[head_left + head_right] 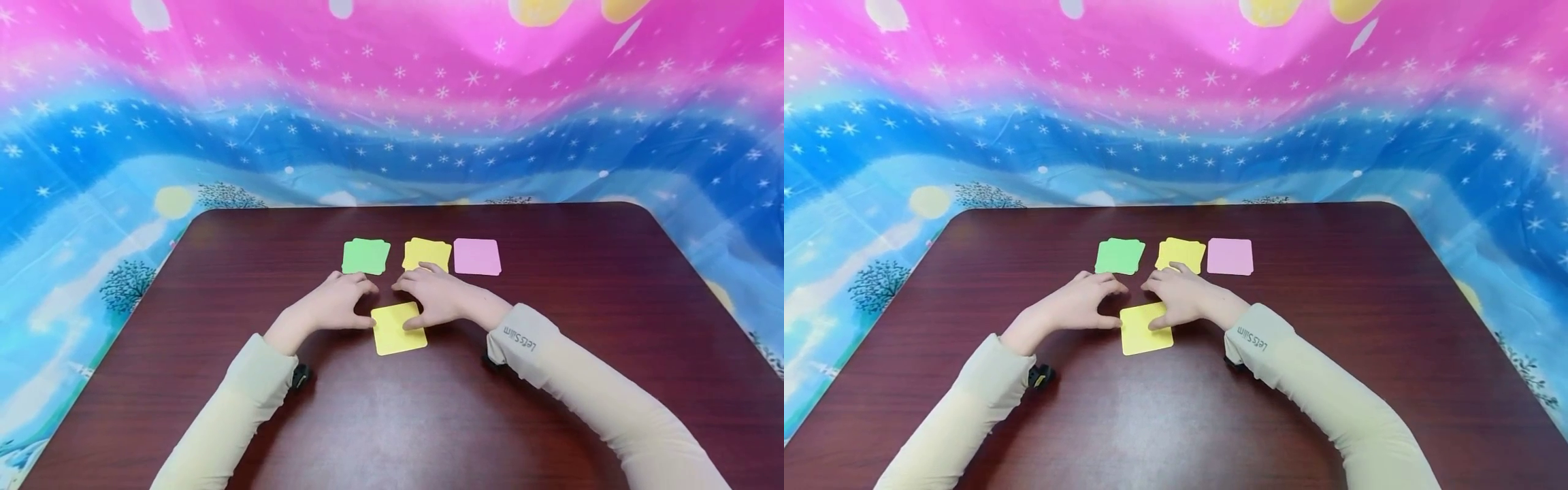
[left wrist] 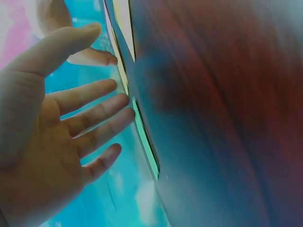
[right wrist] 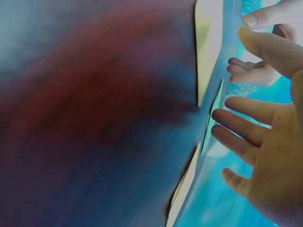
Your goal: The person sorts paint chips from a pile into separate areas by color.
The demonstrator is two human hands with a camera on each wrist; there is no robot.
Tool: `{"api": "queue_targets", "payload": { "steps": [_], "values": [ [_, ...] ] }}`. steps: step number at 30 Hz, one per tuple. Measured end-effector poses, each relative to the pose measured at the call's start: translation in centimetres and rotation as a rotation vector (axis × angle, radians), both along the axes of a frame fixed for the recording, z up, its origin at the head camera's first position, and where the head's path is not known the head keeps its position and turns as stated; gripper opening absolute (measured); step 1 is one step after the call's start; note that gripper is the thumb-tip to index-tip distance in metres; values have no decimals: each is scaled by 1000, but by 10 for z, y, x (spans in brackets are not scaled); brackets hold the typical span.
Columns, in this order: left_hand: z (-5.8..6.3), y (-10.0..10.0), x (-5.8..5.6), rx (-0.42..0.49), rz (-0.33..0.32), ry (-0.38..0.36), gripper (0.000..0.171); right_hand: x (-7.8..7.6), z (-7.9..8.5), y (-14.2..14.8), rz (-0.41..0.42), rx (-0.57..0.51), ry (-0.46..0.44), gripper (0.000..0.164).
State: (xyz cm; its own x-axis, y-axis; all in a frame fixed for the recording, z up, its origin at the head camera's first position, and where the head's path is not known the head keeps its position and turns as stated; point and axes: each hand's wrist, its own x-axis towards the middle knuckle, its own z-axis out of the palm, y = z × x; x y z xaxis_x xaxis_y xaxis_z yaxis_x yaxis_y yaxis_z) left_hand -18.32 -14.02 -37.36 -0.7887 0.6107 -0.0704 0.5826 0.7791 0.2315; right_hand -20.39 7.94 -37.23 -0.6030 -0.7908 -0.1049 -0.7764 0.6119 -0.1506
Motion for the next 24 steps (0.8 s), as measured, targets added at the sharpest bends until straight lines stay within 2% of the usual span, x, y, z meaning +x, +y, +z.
{"api": "queue_targets", "payload": {
  "steps": [7,13,18,24],
  "values": [
    [0,10,12,-54,-15,-21,60,11,-5,9,15,16,-25,72],
    [-2,16,19,-110,-17,15,68,17,-7,14,10,39,-34,82],
    [-2,22,26,-161,-16,49,77,20,-7,16,26,12,-13,79],
    [-1,27,31,-196,-29,103,72,22,-8,15,46,-14,16,75]
  ]
}}
